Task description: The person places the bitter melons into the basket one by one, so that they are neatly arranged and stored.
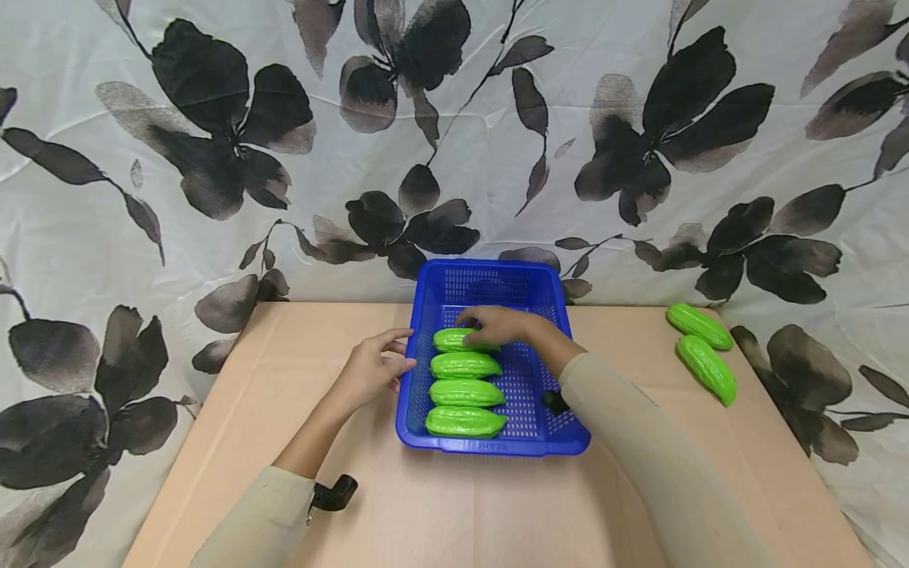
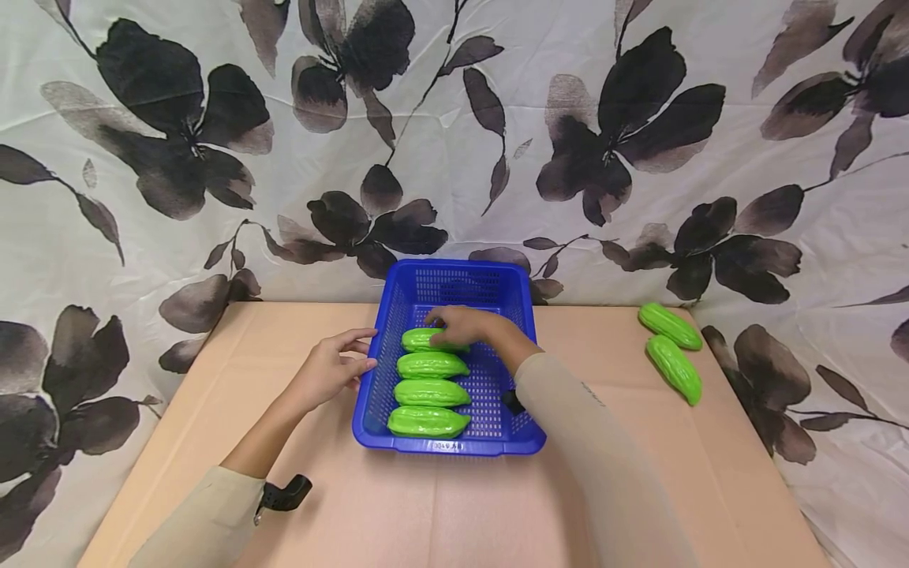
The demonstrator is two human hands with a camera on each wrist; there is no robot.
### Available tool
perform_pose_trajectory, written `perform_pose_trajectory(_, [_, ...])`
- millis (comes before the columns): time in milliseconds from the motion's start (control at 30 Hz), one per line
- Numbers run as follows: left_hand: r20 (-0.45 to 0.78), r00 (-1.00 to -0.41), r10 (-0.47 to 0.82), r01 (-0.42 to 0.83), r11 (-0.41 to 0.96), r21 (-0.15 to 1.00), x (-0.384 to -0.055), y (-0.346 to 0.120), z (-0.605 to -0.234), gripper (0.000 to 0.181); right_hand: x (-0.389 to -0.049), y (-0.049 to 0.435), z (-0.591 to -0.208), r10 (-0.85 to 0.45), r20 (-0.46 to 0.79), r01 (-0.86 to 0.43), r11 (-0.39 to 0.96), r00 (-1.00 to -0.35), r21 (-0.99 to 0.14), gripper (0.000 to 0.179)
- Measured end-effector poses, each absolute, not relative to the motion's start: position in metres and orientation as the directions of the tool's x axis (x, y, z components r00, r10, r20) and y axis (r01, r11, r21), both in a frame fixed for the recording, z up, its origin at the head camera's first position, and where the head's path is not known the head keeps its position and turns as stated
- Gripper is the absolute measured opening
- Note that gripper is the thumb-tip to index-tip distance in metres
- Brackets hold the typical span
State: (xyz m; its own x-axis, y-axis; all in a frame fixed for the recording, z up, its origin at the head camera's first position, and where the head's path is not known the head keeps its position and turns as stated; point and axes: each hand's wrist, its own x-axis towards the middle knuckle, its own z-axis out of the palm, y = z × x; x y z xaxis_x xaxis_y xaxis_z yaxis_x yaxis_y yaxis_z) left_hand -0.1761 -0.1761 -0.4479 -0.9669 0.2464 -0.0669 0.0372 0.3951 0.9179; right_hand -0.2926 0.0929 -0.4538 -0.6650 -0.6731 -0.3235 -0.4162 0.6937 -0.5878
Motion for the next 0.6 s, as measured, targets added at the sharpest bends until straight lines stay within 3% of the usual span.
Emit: perform_pose_trajectory(600, [-0.067,-0.970,0.234,0.036,0.411,0.911,-0.176,-0.173,-0.448,0.055,-0.262,0.152,-0.373,-0.597,-0.138,-0.409,0.681,-0.790,-0.607,0.052])
